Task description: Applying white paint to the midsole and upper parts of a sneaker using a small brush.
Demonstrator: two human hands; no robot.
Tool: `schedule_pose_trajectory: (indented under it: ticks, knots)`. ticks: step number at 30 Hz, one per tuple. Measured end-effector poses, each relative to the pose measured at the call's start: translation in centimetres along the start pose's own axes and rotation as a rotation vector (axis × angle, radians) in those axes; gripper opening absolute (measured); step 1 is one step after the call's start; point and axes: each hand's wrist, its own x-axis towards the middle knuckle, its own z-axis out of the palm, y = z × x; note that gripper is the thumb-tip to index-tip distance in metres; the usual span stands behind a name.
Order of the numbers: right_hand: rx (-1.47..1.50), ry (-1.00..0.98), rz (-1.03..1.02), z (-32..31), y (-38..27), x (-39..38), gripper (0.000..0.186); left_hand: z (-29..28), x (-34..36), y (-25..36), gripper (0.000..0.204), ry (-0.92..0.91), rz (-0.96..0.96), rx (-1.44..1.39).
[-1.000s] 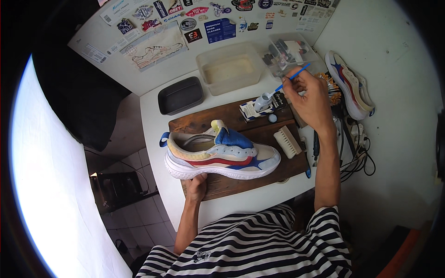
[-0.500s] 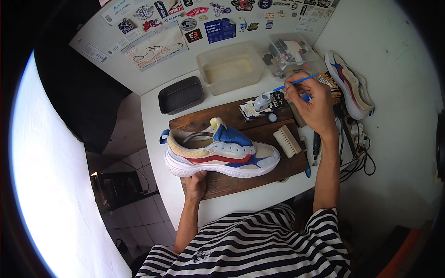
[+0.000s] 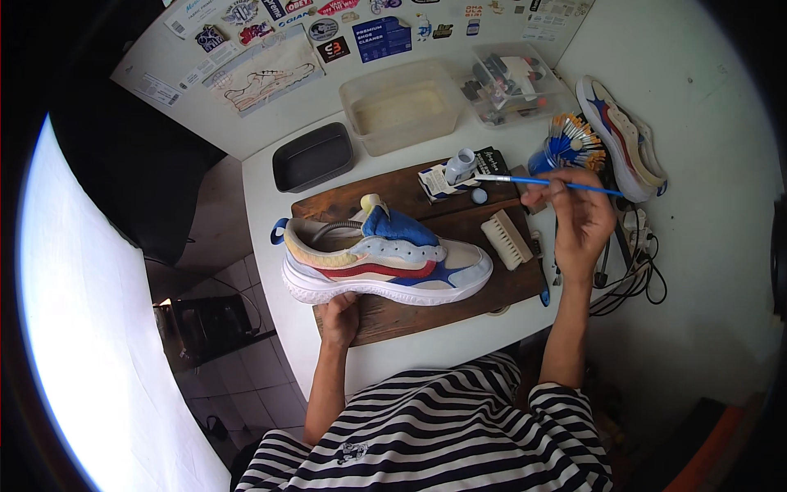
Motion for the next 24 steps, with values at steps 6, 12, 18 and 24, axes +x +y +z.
schedule_pose_trajectory:
  ticks: [6, 12, 18, 24]
  knots:
    - [0.253, 0.142, 0.181, 0.9, 1.2, -8.9, 0.01, 1.7, 0.1, 1.0, 0.055, 0.053, -0.016, -0.096]
    - [0.224, 0.081, 0.13, 2.4, 0.4, -10.5, 0.011, 0.9, 0.4, 1.0, 0.068, -0.052, 0.0, -0.154]
    - [0.264, 0.01, 0.07, 2.6, 0.9, -11.0, 0.014, 0.5, 0.5, 1.0, 0.068, -0.074, -0.025, -0.161]
    - [0.259, -0.005, 0.047, 2.9, 1.0, -12.0, 0.014, -0.6, 0.6, 0.9, 0.065, -0.182, -0.014, -0.211]
